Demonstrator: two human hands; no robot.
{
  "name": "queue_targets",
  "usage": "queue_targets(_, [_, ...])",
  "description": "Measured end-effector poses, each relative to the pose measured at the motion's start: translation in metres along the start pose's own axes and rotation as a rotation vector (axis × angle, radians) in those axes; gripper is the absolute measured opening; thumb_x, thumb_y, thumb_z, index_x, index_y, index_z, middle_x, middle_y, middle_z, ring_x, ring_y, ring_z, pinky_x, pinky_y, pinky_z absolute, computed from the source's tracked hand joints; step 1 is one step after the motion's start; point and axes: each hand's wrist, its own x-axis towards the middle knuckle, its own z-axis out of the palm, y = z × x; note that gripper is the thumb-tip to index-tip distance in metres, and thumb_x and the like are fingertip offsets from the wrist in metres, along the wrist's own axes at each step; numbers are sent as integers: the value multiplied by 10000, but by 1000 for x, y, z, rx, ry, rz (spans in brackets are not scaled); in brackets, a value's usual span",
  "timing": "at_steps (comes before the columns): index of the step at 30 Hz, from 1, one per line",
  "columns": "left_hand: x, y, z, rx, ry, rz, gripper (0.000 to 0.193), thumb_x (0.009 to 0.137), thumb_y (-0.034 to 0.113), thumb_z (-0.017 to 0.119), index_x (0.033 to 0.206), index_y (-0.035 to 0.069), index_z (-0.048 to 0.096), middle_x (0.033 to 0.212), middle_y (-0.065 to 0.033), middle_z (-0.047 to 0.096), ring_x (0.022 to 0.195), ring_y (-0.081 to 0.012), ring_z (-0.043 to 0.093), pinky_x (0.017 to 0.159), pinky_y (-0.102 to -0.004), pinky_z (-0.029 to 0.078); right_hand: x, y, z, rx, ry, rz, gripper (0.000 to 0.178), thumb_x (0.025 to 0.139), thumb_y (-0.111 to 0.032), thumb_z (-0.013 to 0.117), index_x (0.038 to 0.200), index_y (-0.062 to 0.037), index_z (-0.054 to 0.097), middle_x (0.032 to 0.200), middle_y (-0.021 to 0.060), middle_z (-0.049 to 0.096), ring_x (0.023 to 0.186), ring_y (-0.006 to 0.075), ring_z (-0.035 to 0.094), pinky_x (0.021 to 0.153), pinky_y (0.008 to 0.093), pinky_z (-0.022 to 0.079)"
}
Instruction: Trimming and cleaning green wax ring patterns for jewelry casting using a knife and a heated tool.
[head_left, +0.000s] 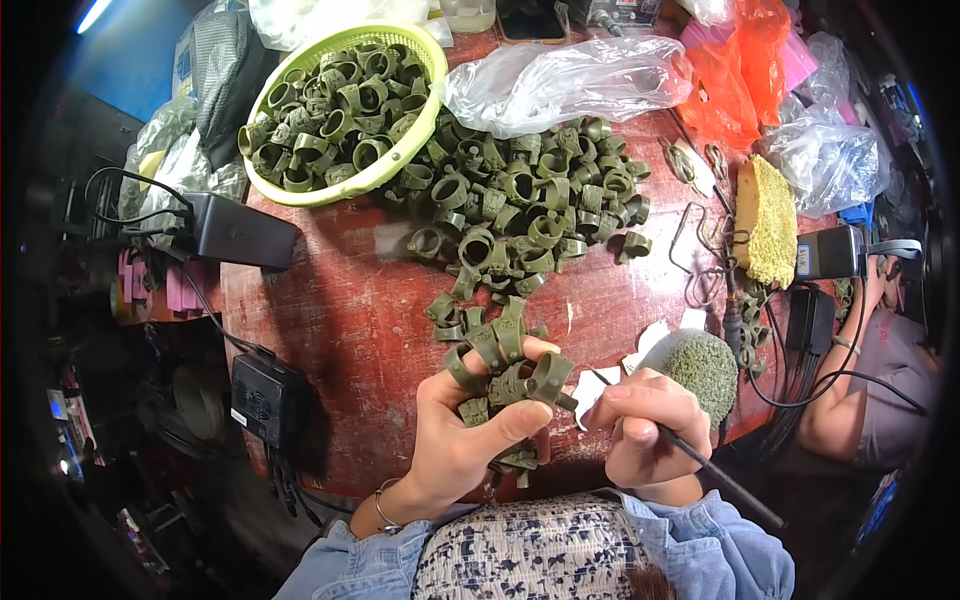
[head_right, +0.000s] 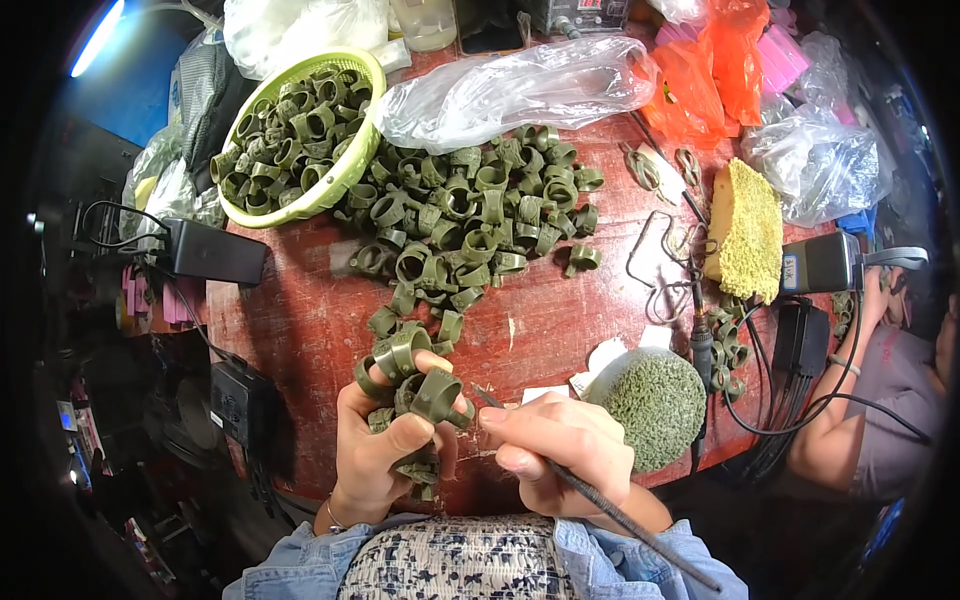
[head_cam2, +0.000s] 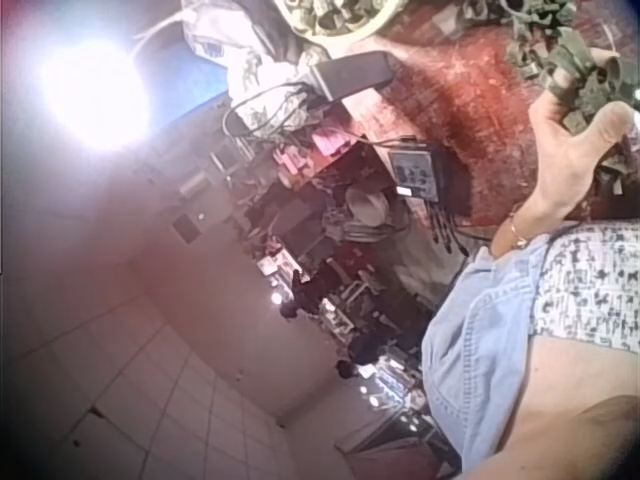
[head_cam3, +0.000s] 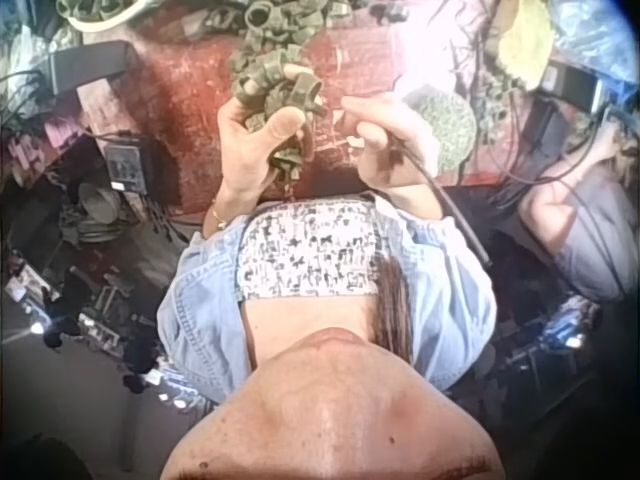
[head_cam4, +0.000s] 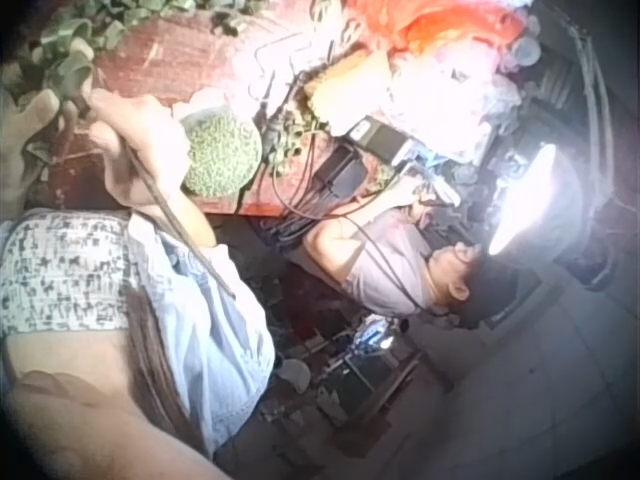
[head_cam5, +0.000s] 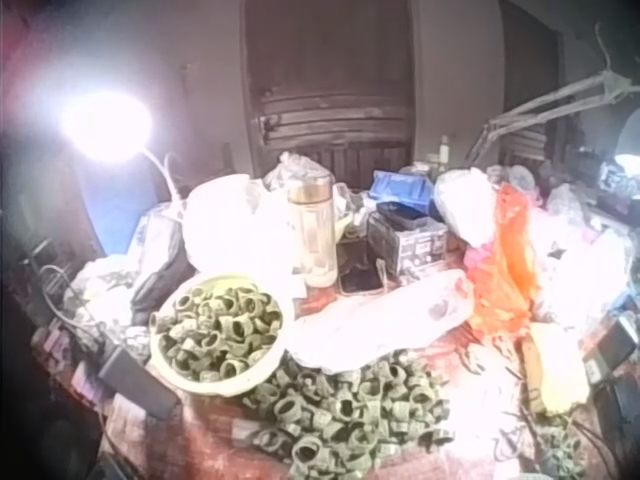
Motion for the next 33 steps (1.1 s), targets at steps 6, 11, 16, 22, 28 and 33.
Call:
queue_targets(6, [0,-1,-1,17,1,22,339,779,19,627,1092,-36,510,850,-69,597,675,-98,571,544,-237,502,6,1,2,75,-78,22,163,824,-101,591,894,46,582,611,100,596,477,170,569,435,256,447])
queue_targets(11, [0,-5,0,95,68,59,335,768,5,636,1081,-32,521,856,-65,601,676,-96,574,551,-232,502,5,1,2,8,-129,26,163,802,-79,614,896,50,583,612,102,597,478,175,570,438,261,451])
queue_targets(16, [1,-5,2,79,58,40,335,762,-5,635,1077,-28,523,869,-74,602,703,-98,575,559,-234,509,-1,-1,-4,-58,-4,-53,159,846,-88,548,906,55,582,591,83,587,478,166,567,442,268,458])
queue_targets(22, [2,-10,7,54,142,12,337,744,-41,580,1068,-30,488,910,-147,580,634,-143,573,498,-276,509,1,-4,-19,-61,137,55,174,832,-23,530,971,67,582,596,82,585,483,142,549,459,234,431])
queue_targets(28, [-3,-14,8,73,47,-21,338,748,7,611,1063,-23,492,906,-123,578,672,-130,571,529,-255,491,-7,-16,-51,-305,58,112,184,757,7,615,941,3,619,662,90,597,539,155,567,472,239,439])
queue_targets(33, [1,-19,17,172,-54,-125,343,758,51,646,1071,2,514,896,-41,597,741,-83,565,649,-219,466,-15,-21,-28,-397,-68,8,282,642,-12,715,910,-29,627,774,119,591,556,170,545,461,255,435])
